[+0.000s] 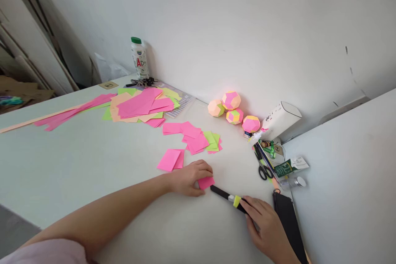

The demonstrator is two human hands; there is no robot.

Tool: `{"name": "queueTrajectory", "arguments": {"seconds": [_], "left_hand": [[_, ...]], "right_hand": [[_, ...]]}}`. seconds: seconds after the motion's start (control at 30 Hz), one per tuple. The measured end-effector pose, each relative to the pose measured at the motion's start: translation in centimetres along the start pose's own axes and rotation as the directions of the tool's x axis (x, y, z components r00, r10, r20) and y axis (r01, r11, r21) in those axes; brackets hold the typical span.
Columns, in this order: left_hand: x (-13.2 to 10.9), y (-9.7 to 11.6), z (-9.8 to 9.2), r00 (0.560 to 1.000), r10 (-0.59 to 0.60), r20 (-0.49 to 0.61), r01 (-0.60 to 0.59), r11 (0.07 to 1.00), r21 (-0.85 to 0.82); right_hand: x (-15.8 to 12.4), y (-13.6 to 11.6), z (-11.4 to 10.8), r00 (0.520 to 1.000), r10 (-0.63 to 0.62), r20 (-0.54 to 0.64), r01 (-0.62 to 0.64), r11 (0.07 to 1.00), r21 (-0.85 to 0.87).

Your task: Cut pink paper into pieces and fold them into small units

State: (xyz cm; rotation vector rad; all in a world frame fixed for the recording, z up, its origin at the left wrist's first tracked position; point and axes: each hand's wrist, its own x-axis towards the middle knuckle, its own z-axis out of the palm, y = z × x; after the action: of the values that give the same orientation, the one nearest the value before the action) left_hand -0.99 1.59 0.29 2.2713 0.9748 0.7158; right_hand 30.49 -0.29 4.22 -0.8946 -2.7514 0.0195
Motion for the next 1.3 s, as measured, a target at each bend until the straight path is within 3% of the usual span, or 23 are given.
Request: {"name": "queueTrajectory", "arguments": {"seconds": [1.3], "left_hand": [[-0.03, 0.01, -0.05, 0.997, 0.074, -0.035, -0.074, 0.997, 0.014]], "right_hand": [[-0.18, 0.4, -0.54, 1.0, -0.007, 0.001, 0.007, 1.0, 0.011]]}}
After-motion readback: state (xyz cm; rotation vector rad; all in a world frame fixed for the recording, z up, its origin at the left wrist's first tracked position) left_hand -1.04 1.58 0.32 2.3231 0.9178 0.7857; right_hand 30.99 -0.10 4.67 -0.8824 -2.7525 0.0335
